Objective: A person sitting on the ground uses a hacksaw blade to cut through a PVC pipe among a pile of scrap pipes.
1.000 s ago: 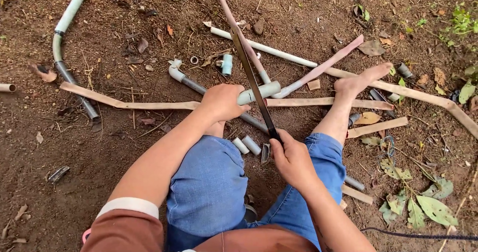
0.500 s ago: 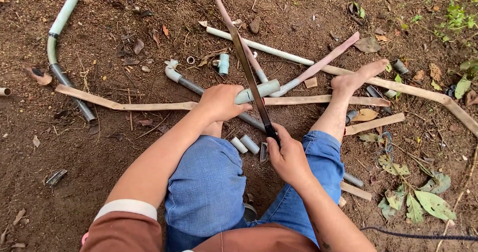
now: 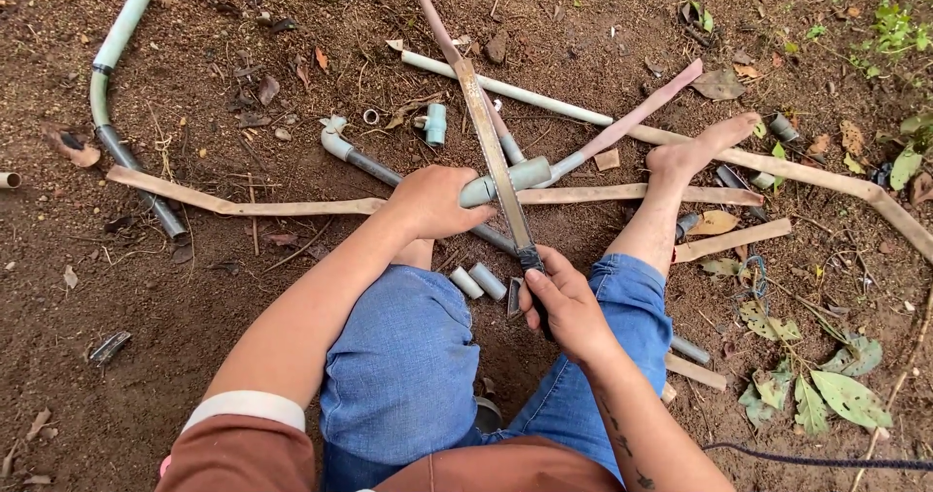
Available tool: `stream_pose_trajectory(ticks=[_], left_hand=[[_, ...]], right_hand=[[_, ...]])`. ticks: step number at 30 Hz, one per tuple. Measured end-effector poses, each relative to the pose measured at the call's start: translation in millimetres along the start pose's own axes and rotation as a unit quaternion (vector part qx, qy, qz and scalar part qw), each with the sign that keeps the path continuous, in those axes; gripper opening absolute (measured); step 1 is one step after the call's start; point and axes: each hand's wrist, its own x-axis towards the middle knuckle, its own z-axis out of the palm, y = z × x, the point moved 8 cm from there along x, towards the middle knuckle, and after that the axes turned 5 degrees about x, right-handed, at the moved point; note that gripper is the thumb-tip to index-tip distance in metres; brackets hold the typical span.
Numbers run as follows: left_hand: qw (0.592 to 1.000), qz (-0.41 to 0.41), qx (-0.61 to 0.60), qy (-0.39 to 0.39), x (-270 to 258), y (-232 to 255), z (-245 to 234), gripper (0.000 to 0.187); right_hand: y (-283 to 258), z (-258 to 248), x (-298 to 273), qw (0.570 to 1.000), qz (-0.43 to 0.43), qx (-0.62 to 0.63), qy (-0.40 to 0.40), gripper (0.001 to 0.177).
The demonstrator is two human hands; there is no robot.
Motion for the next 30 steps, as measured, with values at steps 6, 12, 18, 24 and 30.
stream_pose_trajectory(ticks=[6, 12, 18, 24, 30], left_hand=[[1.0, -0.003, 0.004, 0.004, 1.0, -0.7, 0.2, 0.043], [0.999, 0.0, 0.033, 0.013, 1.9, -3.4, 0.5, 0.045], [0.999, -0.016, 0.038, 0.035, 6.4, -12.5, 1.6, 0.043], [0.996, -0.027, 0.068, 0.053, 14.2, -25.2, 9.7, 0.04], [0.995, -0.026, -0.095, 0.009, -6.6, -10.3, -6.8, 0.055]], right_hand=[[2.9, -0.2, 0.7, 1.0, 0.004, 0.0, -0.001, 0.043], [17.8, -4.3, 0.2, 0.999, 0.017, -0.049, -0.006, 0.041], [-2.9, 12.0, -11.3, 0.974, 0.002, -0.225, 0.016, 0.041], [-10.4, 21.5, -14.9, 0.87, 0.03, -0.491, 0.035, 0.032], [-10.1, 21.2, -6.8, 0.834, 0.024, -0.551, 0.028, 0.032]])
